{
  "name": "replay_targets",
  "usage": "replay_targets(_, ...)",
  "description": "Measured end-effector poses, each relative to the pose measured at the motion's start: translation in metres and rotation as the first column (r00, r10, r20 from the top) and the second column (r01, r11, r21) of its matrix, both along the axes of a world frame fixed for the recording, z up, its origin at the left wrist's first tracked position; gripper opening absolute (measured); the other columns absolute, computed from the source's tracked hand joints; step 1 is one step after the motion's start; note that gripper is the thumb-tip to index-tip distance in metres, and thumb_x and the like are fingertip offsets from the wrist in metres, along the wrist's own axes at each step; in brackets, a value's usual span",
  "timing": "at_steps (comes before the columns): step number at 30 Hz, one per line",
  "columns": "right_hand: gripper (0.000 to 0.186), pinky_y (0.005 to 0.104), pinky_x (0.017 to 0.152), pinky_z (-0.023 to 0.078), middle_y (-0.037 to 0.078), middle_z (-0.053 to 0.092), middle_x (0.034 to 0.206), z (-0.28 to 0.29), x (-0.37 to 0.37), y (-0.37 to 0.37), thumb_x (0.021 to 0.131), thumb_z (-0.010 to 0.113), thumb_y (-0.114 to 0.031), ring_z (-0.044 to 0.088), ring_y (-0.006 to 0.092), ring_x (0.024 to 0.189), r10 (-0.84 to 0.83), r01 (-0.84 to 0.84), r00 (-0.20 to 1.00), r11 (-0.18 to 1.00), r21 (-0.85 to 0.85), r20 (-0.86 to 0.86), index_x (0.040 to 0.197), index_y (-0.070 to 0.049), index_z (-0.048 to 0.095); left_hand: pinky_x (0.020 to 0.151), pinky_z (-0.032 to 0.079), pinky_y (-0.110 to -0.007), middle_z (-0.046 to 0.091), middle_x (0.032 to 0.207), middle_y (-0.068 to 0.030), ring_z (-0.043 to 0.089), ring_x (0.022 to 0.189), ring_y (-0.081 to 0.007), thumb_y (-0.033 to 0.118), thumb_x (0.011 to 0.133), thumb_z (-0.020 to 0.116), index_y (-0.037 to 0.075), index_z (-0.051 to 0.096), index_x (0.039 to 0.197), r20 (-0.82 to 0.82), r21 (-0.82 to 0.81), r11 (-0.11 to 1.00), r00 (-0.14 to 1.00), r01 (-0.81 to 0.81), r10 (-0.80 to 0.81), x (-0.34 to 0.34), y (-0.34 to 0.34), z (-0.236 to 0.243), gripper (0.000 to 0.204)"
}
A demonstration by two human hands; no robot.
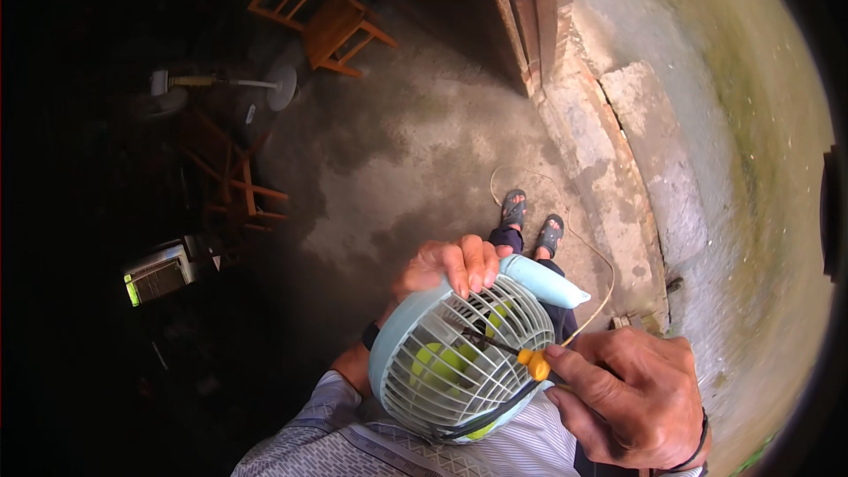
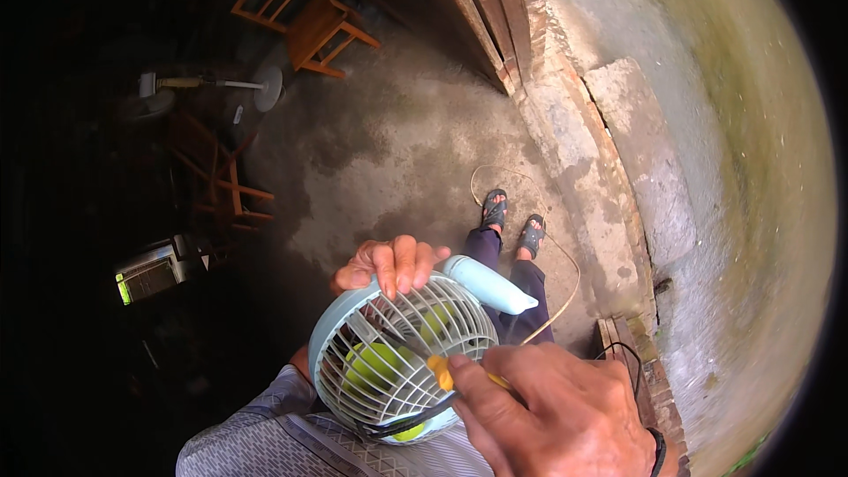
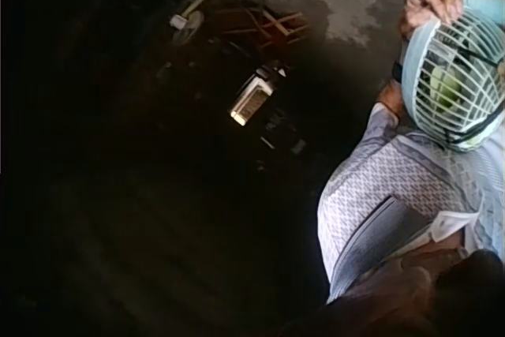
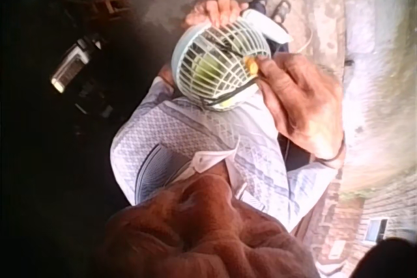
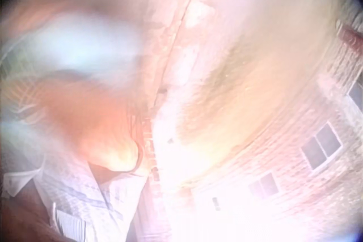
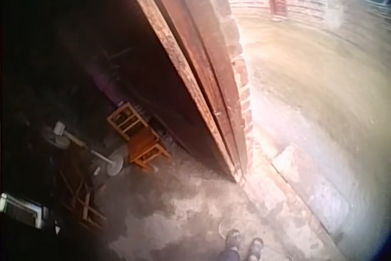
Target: Repairing a small blue desk fan using a screwdriver.
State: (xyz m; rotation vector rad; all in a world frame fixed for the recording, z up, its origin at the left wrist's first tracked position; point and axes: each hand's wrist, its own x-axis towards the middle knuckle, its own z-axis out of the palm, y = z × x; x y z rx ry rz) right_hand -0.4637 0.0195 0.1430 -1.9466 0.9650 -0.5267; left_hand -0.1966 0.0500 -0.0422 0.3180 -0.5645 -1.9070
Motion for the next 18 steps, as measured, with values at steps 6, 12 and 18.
replay_targets(6, 0.026, 0.032, 0.056, 0.054, 0.013, 0.069, 0.085, -0.003, 0.005, 0.007, 0.079, 0.082, 0.001, 0.066, 0.0221, 0.067, -0.134, 0.138, 0.975, 0.99, -0.009, 0.18, 0.103, 0.006, 0.075, 0.125, 0.025, -0.049, 0.061, 0.092, -0.0079, 0.056, 0.1, -0.0229, 0.026, 0.083, 0.056, 0.002, 0.072, 0.084, 0.013, -0.01, 1.0, 1.0, 0.014, -0.014, 0.003, -0.002, 0.005, 0.029)
replay_targets(12, 0.027, 0.0322, 0.054, 0.052, 0.012, 0.068, 0.083, 0.004, 0.003, 0.013, 0.08, 0.082, 0.001, 0.064, 0.0201, 0.065, -0.097, 0.116, 0.977, 0.989, -0.087, 0.19, 0.106, 0.005, 0.076, 0.124, 0.025, -0.048, 0.061, 0.09, -0.0082, 0.056, 0.099, -0.0231, 0.025, 0.081, 0.057, 0.001, 0.072, 0.083, 0.097, -0.014, 1.0, 0.995, 0.025, -0.023, 0.003, -0.006, 0.021, 0.028)
replay_targets(18, 0.03, 0.0317, 0.053, 0.05, 0.012, 0.068, 0.085, 0.008, 0.006, 0.023, 0.082, 0.081, -0.002, 0.062, 0.0204, 0.064, -0.115, 0.128, 0.984, 0.988, -0.091, 0.138, 0.11, 0.004, 0.075, 0.119, 0.029, -0.048, 0.063, 0.088, -0.0089, 0.06, 0.095, -0.0238, 0.022, 0.086, 0.058, 0.005, 0.068, 0.077, 0.219, -0.055, 0.998, 0.976, 0.022, -0.009, -0.002, -0.012, 0.042, 0.022)
